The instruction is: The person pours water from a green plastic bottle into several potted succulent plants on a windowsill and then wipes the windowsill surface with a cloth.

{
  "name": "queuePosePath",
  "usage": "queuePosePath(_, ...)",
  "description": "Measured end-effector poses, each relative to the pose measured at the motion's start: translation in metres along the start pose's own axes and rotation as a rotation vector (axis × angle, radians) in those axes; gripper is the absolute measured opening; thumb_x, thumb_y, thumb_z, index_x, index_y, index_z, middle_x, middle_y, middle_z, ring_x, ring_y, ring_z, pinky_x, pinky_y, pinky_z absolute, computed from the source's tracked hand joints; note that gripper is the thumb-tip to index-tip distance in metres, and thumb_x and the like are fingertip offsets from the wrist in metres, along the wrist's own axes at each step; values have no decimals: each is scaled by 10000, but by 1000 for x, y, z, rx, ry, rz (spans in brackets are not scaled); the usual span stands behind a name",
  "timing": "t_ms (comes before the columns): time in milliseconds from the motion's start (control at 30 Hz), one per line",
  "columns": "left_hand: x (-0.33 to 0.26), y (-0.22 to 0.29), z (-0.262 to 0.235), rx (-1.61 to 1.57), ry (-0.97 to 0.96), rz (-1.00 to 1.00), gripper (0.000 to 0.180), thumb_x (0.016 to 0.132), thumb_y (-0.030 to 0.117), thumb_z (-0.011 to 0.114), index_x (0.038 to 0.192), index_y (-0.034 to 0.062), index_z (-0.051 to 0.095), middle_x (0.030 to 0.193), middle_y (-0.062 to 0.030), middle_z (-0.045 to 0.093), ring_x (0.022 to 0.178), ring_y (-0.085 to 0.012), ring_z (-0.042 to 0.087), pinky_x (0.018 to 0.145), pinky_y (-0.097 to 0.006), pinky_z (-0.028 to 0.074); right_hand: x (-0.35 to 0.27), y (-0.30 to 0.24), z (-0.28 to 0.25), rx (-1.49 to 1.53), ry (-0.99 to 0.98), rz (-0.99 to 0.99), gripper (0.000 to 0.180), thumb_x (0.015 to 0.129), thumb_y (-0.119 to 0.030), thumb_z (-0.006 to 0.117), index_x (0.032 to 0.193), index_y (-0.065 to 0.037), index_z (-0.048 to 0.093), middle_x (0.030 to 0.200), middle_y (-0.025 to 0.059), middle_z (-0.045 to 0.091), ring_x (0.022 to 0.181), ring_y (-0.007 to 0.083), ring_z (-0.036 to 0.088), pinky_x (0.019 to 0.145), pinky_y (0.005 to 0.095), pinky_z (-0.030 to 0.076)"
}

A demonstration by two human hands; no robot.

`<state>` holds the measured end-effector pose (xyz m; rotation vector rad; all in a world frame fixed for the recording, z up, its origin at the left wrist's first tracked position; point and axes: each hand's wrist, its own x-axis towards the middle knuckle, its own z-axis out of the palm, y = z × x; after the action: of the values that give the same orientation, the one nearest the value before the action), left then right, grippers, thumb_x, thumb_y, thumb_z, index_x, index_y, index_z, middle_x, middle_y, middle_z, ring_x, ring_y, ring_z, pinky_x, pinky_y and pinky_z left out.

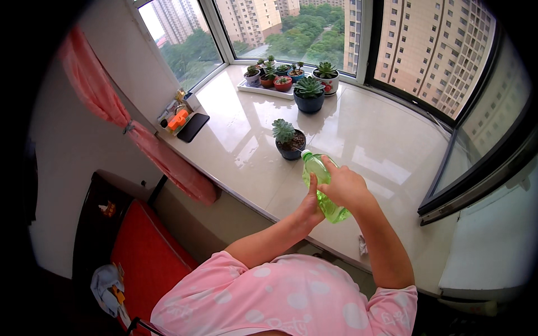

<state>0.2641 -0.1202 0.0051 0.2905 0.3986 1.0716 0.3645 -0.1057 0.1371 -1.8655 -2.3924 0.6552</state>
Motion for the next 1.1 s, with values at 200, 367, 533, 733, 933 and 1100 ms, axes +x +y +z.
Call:
queuePosePath(200,5,-2,-3,-70,-26,-73,885,785,710,452,1437,153,230,1364,-115,427,1238,-275,456,1020,-460,401,3,4,2,-40,-28,23,781,790,-383,613,1464,-229,249,1065,217,585,959,357,610,807,420,496)
queuePosePath(367,8,0,-1,-30,-26,-47,854,790,690,483,1411,136,292,1337,-116,460,1214,-267,479,1000,-443,415,0,4,0,-34,-18,48,784,791,-381,615,1465,-234,244,1069,228,579,955,363,610,813,419,494)
queuePosePath(533,17,0,-17,15,-3,-16,776,817,634,526,1372,120,351,1276,-91,506,1132,-234,531,926,-402,465,4,19,14,126,34,39,823,772,-379,650,1468,-228,237,1081,254,570,962,394,602,841,431,484)
queuePosePath(733,27,9,-24,308,67,144,625,852,457,624,1311,94,402,1183,-69,544,1052,-192,558,875,-352,478,8,63,66,649,222,-179,837,793,-198,681,1480,-146,206,1321,238,471,1187,322,504,969,366,411)
queuePosePath(933,35,5,-13,580,48,196,594,824,236,721,1287,60,392,1184,-80,529,1077,-184,528,901,-334,453,1,93,104,902,364,-259,936,811,-124,688,1499,-169,56,1379,146,423,1246,256,443,1013,363,381)
queuePosePath(1100,39,-8,-2,914,-5,189,730,753,172,778,1309,43,323,1231,-105,470,1157,-207,472,963,-335,416,-14,111,122,1063,463,-134,942,777,-110,714,1491,-148,101,1347,171,433,1204,282,478,984,387,416)
